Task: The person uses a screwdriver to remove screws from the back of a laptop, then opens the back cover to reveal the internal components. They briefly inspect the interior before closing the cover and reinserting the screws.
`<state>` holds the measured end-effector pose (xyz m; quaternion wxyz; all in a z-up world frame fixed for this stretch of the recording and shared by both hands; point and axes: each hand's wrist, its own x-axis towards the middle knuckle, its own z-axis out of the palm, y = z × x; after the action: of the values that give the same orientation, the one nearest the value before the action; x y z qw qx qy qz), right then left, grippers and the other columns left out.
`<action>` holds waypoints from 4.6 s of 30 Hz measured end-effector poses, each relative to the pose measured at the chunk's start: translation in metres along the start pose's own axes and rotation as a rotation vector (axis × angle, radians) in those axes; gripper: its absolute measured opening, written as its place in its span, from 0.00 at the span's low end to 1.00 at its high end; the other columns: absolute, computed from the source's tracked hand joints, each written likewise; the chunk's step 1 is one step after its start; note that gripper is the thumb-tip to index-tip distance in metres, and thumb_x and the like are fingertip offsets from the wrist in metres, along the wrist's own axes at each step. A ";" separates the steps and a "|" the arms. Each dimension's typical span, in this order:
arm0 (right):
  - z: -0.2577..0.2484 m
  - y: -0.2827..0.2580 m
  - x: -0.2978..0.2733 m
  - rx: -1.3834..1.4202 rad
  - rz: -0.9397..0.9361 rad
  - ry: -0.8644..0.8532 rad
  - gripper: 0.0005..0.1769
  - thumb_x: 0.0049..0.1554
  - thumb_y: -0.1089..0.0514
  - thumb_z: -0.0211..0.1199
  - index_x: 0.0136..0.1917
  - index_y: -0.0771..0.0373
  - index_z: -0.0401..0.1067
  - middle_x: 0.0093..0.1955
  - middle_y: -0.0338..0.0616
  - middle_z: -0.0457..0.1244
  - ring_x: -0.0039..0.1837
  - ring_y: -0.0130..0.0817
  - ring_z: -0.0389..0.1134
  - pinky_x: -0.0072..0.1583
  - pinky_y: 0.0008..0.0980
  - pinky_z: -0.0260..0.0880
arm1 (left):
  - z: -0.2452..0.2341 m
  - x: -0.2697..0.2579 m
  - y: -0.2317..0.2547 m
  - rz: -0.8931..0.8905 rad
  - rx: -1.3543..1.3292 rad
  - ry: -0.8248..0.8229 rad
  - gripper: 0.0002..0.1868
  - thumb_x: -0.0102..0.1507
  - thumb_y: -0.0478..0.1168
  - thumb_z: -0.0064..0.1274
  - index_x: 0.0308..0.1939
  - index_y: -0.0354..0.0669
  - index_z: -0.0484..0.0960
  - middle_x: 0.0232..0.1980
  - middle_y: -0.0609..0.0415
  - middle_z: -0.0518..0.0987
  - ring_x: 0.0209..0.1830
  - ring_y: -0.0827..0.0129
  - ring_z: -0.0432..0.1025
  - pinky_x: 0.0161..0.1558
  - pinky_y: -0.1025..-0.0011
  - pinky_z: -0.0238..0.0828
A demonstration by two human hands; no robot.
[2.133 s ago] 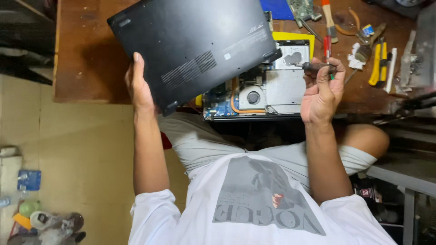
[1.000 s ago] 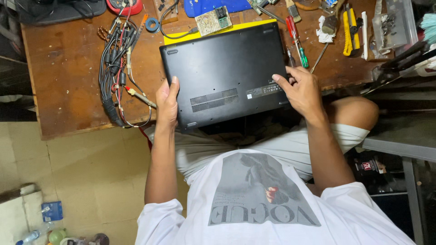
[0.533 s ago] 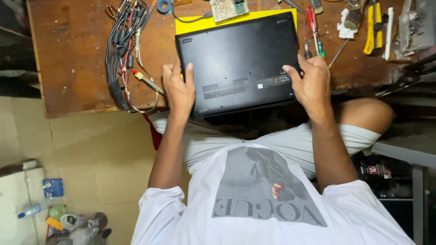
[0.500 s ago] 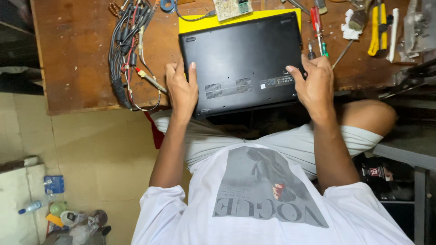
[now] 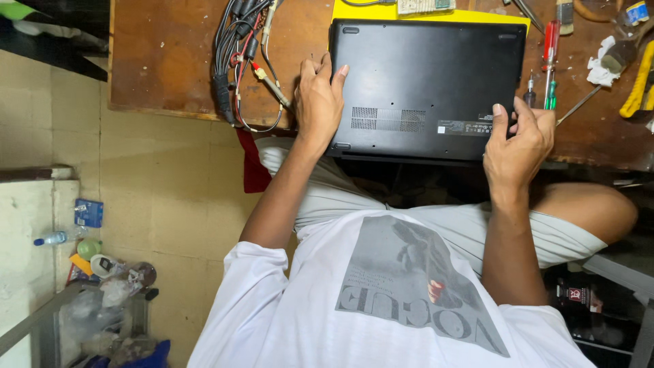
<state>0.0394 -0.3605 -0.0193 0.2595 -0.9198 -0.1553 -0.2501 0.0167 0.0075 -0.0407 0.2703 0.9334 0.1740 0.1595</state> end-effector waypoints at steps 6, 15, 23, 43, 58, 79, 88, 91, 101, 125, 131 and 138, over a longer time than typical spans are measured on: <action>-0.004 -0.007 -0.003 0.017 0.004 -0.006 0.19 0.72 0.61 0.78 0.69 0.78 0.83 0.51 0.55 0.60 0.45 0.44 0.64 0.56 0.47 0.71 | -0.006 0.000 -0.006 0.069 -0.086 0.036 0.22 0.73 0.49 0.55 0.62 0.35 0.84 0.43 0.41 0.74 0.45 0.43 0.74 0.51 0.50 0.72; -0.011 -0.032 0.001 -0.017 0.074 0.014 0.23 0.73 0.58 0.75 0.72 0.78 0.75 0.55 0.57 0.62 0.47 0.48 0.64 0.55 0.49 0.70 | -0.003 0.008 0.004 -0.085 0.001 -0.023 0.18 0.71 0.51 0.57 0.49 0.38 0.84 0.41 0.38 0.75 0.44 0.37 0.75 0.44 0.41 0.71; 0.002 -0.014 -0.004 -0.280 0.224 -0.195 0.25 0.77 0.45 0.62 0.59 0.73 0.81 0.48 0.63 0.67 0.53 0.66 0.70 0.55 0.59 0.67 | 0.004 0.029 0.028 -0.317 0.115 -0.109 0.30 0.74 0.56 0.44 0.56 0.28 0.81 0.56 0.29 0.81 0.57 0.33 0.77 0.59 0.42 0.72; -0.029 -0.020 0.028 0.410 0.423 -0.019 0.18 0.80 0.48 0.62 0.54 0.65 0.75 0.41 0.54 0.66 0.44 0.45 0.69 0.49 0.43 0.69 | -0.017 0.021 0.000 -0.504 -0.700 -0.001 0.35 0.77 0.63 0.39 0.63 0.33 0.83 0.66 0.29 0.81 0.75 0.35 0.70 0.74 0.41 0.61; -0.019 -0.019 0.056 0.729 0.211 0.504 0.27 0.77 0.48 0.51 0.38 0.54 0.46 0.36 0.33 0.42 0.43 0.25 0.43 0.49 0.41 0.42 | -0.079 -0.009 0.085 -0.079 -1.085 0.553 0.21 0.78 0.49 0.39 0.30 0.52 0.58 0.32 0.67 0.53 0.36 0.78 0.48 0.46 0.73 0.53; -0.079 -0.036 0.097 0.426 0.154 0.447 0.28 0.84 0.57 0.59 0.40 0.71 0.72 0.35 0.53 0.67 0.45 0.42 0.67 0.56 0.43 0.68 | -0.143 0.009 0.130 -0.033 -0.794 0.612 0.37 0.79 0.51 0.33 0.19 0.38 0.79 0.22 0.53 0.79 0.27 0.62 0.74 0.41 0.65 0.69; -0.078 -0.035 0.100 0.218 0.189 0.410 0.45 0.87 0.60 0.77 0.34 0.69 0.54 0.29 0.45 0.48 0.37 0.34 0.48 0.45 0.42 0.49 | -0.139 0.012 0.127 -0.124 -0.779 0.605 0.38 0.75 0.53 0.44 0.12 0.35 0.73 0.13 0.58 0.61 0.16 0.72 0.58 0.32 0.68 0.55; -0.083 -0.032 0.095 0.193 0.122 0.419 0.39 0.89 0.53 0.75 0.37 0.71 0.71 0.33 0.52 0.67 0.39 0.38 0.66 0.48 0.42 0.66 | -0.129 0.014 0.117 -0.125 -0.935 0.636 0.38 0.75 0.53 0.44 0.13 0.36 0.76 0.13 0.57 0.68 0.17 0.72 0.64 0.35 0.71 0.62; -0.095 -0.117 0.131 -0.253 -0.523 0.017 0.46 0.66 0.13 0.73 0.53 0.62 0.78 0.51 0.45 0.71 0.52 0.47 0.71 0.56 0.44 0.66 | -0.059 -0.030 0.046 0.068 -0.995 0.143 0.31 0.76 0.68 0.36 0.43 0.43 0.73 0.38 0.58 0.70 0.37 0.72 0.63 0.40 0.68 0.58; 0.052 -0.063 0.230 0.710 -0.046 -0.575 0.46 0.55 0.06 0.45 0.29 0.49 0.55 0.30 0.27 0.47 0.36 0.22 0.46 0.41 0.28 0.43 | -0.174 -0.027 0.172 -0.011 -1.190 -0.302 0.47 0.67 0.47 0.52 0.85 0.28 0.51 0.87 0.39 0.59 0.83 0.63 0.60 0.81 0.73 0.49; 0.018 -0.128 0.249 0.772 -0.096 -0.689 0.41 0.66 0.16 0.32 0.37 0.52 0.60 0.37 0.31 0.55 0.40 0.26 0.54 0.48 0.30 0.54 | -0.164 -0.017 0.176 -0.099 -1.162 -0.261 0.50 0.65 0.49 0.52 0.85 0.29 0.50 0.86 0.36 0.56 0.74 0.62 0.57 0.83 0.67 0.41; -0.015 -0.233 0.268 0.840 0.143 -0.675 0.30 0.72 0.34 0.53 0.40 0.56 0.77 0.38 0.36 0.71 0.38 0.16 0.68 0.42 0.16 0.66 | -0.175 -0.012 0.185 -0.095 -1.156 -0.258 0.48 0.65 0.47 0.50 0.87 0.32 0.56 0.63 0.60 0.75 0.20 0.83 0.42 0.25 0.82 0.49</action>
<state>0.1581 -0.1369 0.2299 0.5568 -0.7745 -0.2534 0.1608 -0.0187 -0.0654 0.2011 0.7605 0.6379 0.0665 0.1013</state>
